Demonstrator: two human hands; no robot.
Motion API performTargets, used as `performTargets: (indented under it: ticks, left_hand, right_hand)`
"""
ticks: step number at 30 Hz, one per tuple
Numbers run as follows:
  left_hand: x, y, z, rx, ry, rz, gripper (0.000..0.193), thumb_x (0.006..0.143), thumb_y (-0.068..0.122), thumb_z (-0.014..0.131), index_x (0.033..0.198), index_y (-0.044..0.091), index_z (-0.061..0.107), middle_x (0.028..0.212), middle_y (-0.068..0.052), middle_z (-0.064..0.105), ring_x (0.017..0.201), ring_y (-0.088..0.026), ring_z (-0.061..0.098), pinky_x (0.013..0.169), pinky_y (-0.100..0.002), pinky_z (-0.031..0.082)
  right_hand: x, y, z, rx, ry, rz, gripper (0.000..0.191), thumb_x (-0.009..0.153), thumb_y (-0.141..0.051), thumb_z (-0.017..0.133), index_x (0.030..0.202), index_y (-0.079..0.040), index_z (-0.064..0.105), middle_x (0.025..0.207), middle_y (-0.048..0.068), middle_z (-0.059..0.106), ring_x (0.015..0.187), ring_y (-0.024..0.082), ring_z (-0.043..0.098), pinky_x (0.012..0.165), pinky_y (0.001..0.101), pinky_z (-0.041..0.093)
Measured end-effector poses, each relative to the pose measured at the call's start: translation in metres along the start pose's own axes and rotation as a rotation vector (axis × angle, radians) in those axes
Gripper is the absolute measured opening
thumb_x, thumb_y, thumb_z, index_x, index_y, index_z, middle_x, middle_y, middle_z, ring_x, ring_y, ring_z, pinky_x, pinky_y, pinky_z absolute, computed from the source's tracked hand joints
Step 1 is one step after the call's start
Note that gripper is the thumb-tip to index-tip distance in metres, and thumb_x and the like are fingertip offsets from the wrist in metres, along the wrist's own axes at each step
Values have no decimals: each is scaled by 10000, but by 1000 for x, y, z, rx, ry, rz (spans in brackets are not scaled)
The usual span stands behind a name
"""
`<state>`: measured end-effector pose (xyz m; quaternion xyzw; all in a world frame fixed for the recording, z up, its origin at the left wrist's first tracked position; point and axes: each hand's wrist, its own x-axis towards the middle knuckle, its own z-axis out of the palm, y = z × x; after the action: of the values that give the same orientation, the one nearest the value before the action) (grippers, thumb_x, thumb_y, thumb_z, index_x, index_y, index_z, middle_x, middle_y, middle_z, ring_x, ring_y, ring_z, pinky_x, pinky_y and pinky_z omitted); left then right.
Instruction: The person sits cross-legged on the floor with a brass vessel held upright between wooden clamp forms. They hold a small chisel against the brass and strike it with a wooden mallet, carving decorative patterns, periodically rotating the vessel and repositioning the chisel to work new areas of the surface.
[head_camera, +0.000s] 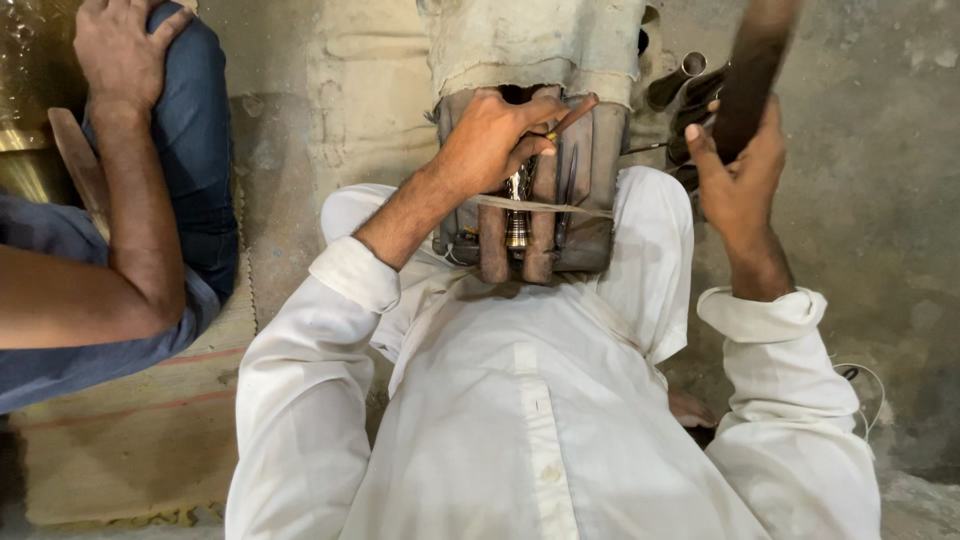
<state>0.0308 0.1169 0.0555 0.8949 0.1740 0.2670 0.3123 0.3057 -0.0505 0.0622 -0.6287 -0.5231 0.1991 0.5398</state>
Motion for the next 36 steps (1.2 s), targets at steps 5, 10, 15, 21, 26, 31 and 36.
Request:
performTargets:
  ticks: [5, 10, 15, 21, 26, 31, 36]
  left_hand:
    - [1, 4, -1, -27, 48, 10, 377, 894, 156, 825, 1219, 61, 658, 929, -137, 781, 847, -327, 764, 731, -423, 588]
    - [-7, 9, -8, -176, 88, -285, 320, 901, 107, 833, 1178, 66, 678, 886, -104, 798, 721, -244, 774, 663, -379, 594]
    - [-8, 11, -6, -213, 104, -198, 316, 900, 91, 827, 1173, 69, 671, 961, -91, 808, 812, -211, 807, 687, -346, 621]
    - [-9, 12, -4, -123, 78, -130, 350, 913, 110, 816, 1215, 62, 646, 963, -101, 800, 874, -264, 790, 742, -378, 606]
    - [-8, 14, -4, -81, 78, -122, 363, 920, 128, 814, 1228, 73, 631, 977, -101, 801, 897, -292, 779, 751, -402, 598]
    - [-11, 15, -3, -101, 116, -68, 379, 921, 86, 800, 1257, 66, 624, 1048, -114, 795, 960, -277, 784, 762, -386, 615]
    - [-27, 12, 3, -220, 159, -298, 359, 905, 136, 823, 1227, 87, 671, 1015, -84, 811, 824, -164, 791, 688, -320, 625]
  right_hand:
    - [9, -16, -8, -890, -240, -110, 359, 910, -106, 819, 1241, -94, 680, 930, 152, 698, 862, 332, 676, 759, 449, 499]
    - [12, -26, -5, -510, -318, 172, 358, 940, -198, 840, 1206, -62, 642, 932, 102, 687, 824, 205, 641, 746, 362, 492]
    - [10, -33, 19, -102, -427, 249, 299, 941, -119, 795, 1200, -59, 658, 1021, -14, 656, 886, 64, 578, 794, 254, 493]
    - [17, -46, 36, -174, -444, 202, 335, 935, -111, 799, 1223, -42, 643, 1028, 26, 676, 909, 80, 611, 790, 274, 525]
    - [29, -50, 32, -264, -271, -66, 324, 1041, -129, 786, 1278, -12, 599, 1073, 81, 687, 947, 176, 686, 828, 355, 573]
    - [32, -44, 10, -738, -290, -257, 351, 953, -151, 839, 1243, -44, 672, 963, 136, 727, 831, 270, 706, 742, 418, 530]
    - [34, -34, -2, -504, -369, -39, 433, 971, -239, 847, 1282, -35, 625, 885, 137, 687, 747, 245, 696, 679, 394, 524]
